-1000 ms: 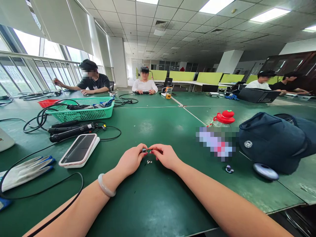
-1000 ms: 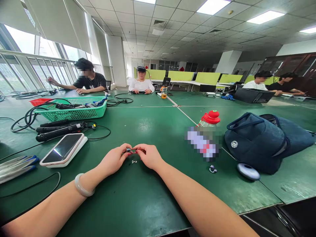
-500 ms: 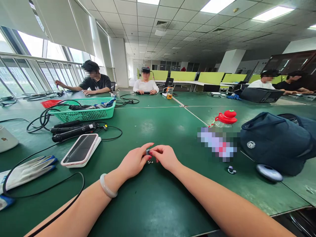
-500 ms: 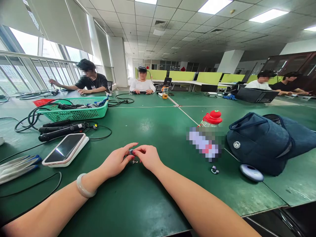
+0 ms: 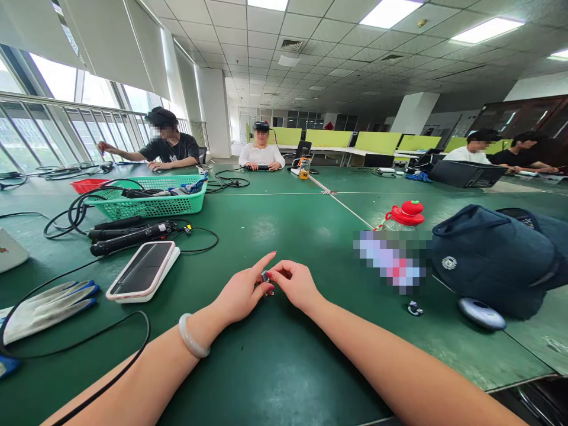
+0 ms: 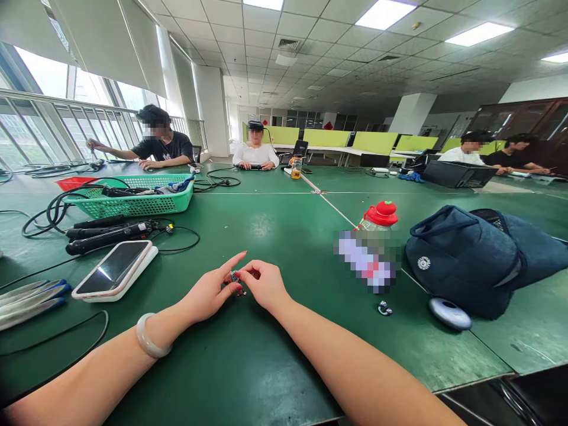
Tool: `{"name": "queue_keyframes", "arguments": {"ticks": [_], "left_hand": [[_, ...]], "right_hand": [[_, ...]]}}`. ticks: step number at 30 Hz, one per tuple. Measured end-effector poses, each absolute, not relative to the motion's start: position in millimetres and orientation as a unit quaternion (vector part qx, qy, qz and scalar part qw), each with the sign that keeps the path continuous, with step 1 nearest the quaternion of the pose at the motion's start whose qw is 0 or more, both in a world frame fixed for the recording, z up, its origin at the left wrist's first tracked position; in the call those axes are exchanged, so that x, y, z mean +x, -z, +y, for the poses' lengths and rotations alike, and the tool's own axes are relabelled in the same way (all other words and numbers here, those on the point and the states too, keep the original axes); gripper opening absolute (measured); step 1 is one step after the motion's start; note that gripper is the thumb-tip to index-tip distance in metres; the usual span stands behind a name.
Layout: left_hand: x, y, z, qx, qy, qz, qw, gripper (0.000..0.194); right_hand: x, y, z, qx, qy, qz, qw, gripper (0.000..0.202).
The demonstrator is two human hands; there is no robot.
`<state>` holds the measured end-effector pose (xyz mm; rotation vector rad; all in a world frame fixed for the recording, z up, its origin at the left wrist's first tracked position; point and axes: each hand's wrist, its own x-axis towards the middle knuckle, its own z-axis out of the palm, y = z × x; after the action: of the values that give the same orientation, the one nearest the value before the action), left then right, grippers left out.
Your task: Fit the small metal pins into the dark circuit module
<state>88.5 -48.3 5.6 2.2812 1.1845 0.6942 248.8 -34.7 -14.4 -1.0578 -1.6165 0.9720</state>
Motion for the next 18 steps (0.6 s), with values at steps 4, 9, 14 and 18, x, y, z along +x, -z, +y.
{"name": "queue_keyframes", "arguments": {"ticks": [4,9,14,18], "left_hand": [[89.1,-5.8,-48.7,0.826,-0.258,0.427,0.262,0.063],[87.7,-5.2,-50.9,0.832,-0.258,0.411,0.271,0.063],[85.9,-4.3,-51.9,0.845,-0.253,0.383,0.274,0.062],[84.5,-3.6,-50.4,0.864,-0.23,0.384,0.23,0.062]], "right_hand": [[247.9,10.8,-38.4,-0.428,-0.373,-0.684,0.458,0.019],[248.4,9.2,-40.8,-0.437,-0.303,-0.723,0.442,0.018],[251.2,8.5,-40.0,-0.411,-0.261,-0.779,0.396,0.012],[254.0,7.1,-40.7,-0.394,-0.22,-0.804,0.387,0.012]]}}
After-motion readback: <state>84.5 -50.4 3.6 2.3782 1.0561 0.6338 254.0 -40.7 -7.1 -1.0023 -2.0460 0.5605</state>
